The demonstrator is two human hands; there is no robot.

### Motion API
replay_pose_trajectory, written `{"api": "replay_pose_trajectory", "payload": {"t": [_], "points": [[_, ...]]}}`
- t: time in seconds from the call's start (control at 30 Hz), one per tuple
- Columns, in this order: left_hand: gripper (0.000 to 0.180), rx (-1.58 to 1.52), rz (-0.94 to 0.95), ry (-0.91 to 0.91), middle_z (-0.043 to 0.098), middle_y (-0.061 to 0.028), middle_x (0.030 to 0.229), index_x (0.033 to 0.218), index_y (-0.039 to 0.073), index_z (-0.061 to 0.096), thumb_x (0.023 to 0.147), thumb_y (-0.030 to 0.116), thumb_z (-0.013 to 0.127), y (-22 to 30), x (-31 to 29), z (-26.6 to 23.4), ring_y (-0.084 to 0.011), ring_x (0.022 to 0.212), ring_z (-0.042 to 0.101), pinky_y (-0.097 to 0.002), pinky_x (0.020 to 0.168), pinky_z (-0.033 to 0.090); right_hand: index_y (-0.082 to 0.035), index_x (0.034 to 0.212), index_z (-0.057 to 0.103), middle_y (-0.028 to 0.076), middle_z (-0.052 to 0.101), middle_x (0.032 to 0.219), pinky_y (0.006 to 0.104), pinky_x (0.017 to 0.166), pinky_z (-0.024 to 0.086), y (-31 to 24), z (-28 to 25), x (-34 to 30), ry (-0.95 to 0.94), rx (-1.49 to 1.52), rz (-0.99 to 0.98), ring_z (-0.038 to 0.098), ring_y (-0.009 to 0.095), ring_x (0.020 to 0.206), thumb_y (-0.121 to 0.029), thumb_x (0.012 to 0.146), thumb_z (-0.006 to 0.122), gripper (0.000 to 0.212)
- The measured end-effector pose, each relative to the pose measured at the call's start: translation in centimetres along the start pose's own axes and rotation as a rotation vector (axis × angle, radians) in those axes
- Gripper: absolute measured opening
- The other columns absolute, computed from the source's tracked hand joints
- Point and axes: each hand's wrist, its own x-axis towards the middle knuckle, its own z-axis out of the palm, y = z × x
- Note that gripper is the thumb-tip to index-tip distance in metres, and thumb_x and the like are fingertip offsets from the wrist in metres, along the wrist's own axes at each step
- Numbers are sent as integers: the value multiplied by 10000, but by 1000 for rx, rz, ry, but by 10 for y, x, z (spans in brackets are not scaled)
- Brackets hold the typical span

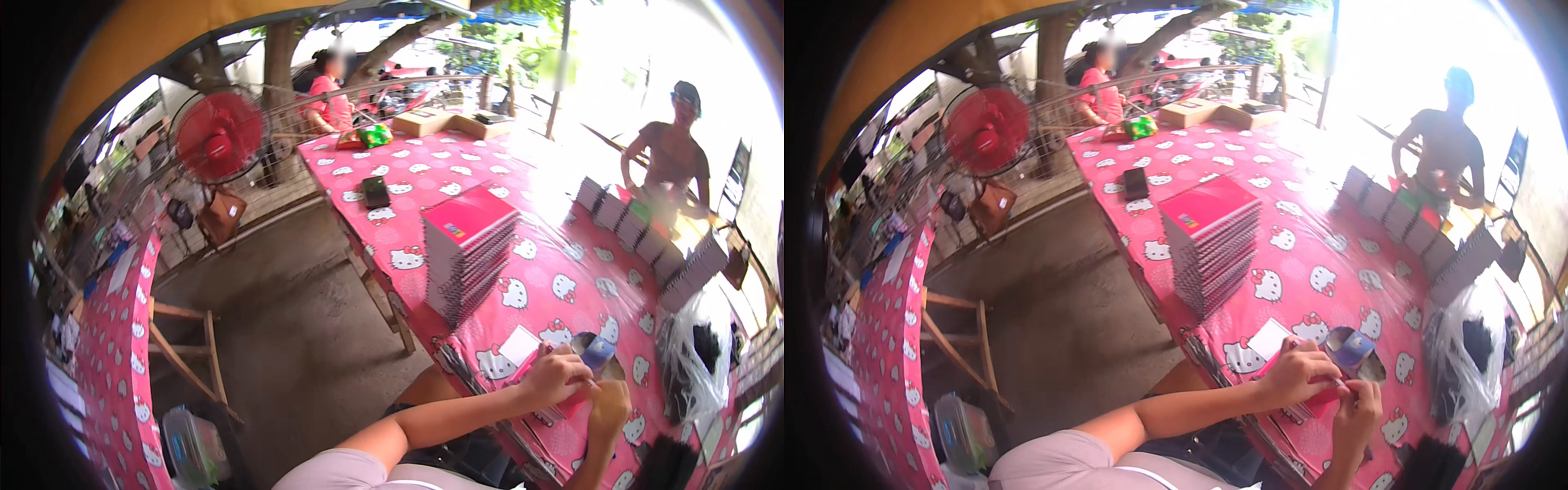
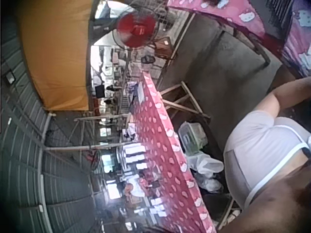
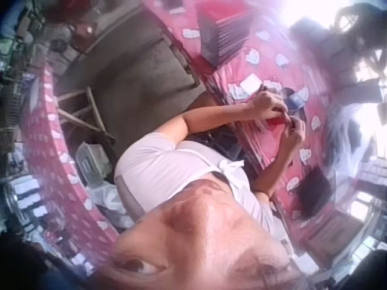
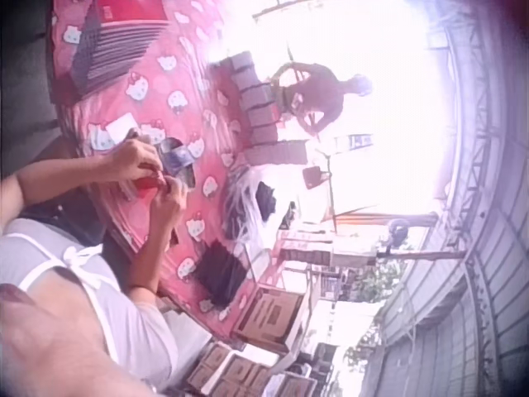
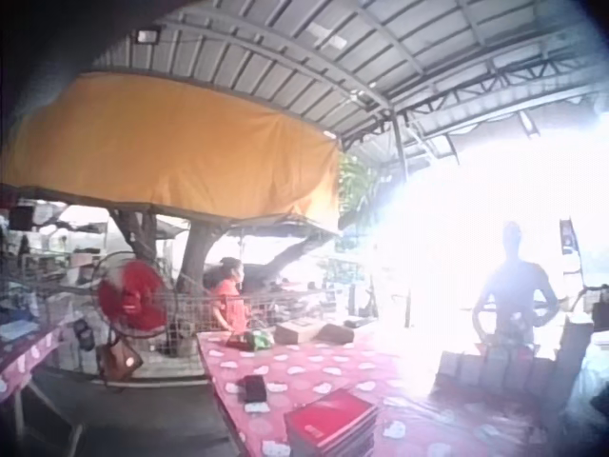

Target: The person uses a pair of pliers to trim the wire bindings of pink notebooks, handling them one at a time and placing them in a stack on a table.

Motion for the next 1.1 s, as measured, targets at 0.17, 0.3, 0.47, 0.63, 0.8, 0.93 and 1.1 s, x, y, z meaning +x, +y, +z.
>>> {"api": "replay_pose_trajectory", "payload": {"t": [0.17, 0.3, 0.47, 0.63, 0.8, 0.93, 1.1], "points": [[160, 17, 36, -1, 667, 66, 821, 854, 176, 720, 704, 211, 763, 3, 3, -6, -121, 853, 569, -343, 842, 302, -12, 767, 570, 137, 552, 764, 414, 614, 416, -9, 2, 1, 69, -75, 41, 548, 320, 700, 14, 758, 627, 63], [168, 36, 58, -49, 697, 48, 851, 880, 186, 735, 719, 229, 764, 1, 0, -15, -119, 840, 592, -324, 841, 304, -12, 782, 584, 152, 598, 839, 416, 678, 458, 9, -14, 15, -246, -25, 135, 589, 337, 794, -9, 762, 627, 48], [205, 66, 62, -63, 688, 65, 854, 936, 205, 719, 735, 234, 746, 3, 0, -6, -128, 856, 578, -363, 832, 307, -25, 1008, 587, 158, 631, 844, 412, 740, 497, 105, -23, 71, -138, -342, -182, 623, 356, 819, -126, 769, 644, 265], [256, 45, 3, -126, 693, 52, 857, 964, 176, 720, 721, 233, 775, 5, 7, -5, -128, 865, 599, -347, 832, 340, -30, 1027, 557, 195, 618, 937, 412, 752, 508, 179, 26, 39, -303, -543, -54, 613, 346, 901, -167, 704, 723, 388], [203, 98, -10, -123, 681, 34, 869, 898, 180, 713, 718, 251, 777, -2, 3, -12, -141, 897, 586, -344, 836, 343, -42, 997, 557, 161, 624, 869, 374, 721, 509, 144, 7, 46, -285, 172, 209, 619, 277, 818, -135, 697, 734, 361], [219, 59, -12, -162, 679, 33, 856, 879, 165, 706, 694, 249, 788, -1, 6, -4, -142, 892, 578, -345, 839, 342, -40, 859, 570, 102, 614, 795, 331, 701, 497, 144, -32, 19, -357, 805, 221, 602, 165, 767, -98, 674, 758, 270], [233, 27, -43, -218, 676, 21, 851, 899, 149, 700, 700, 239, 781, 2, 10, -10, -152, 911, 582, -343, 853, 344, -32, 851, 578, 77, 589, 744, 292, 663, 468, 146, -35, 26, -255, 252, -174, 558, 114, 722, 42, 652, 692, 242]]}}
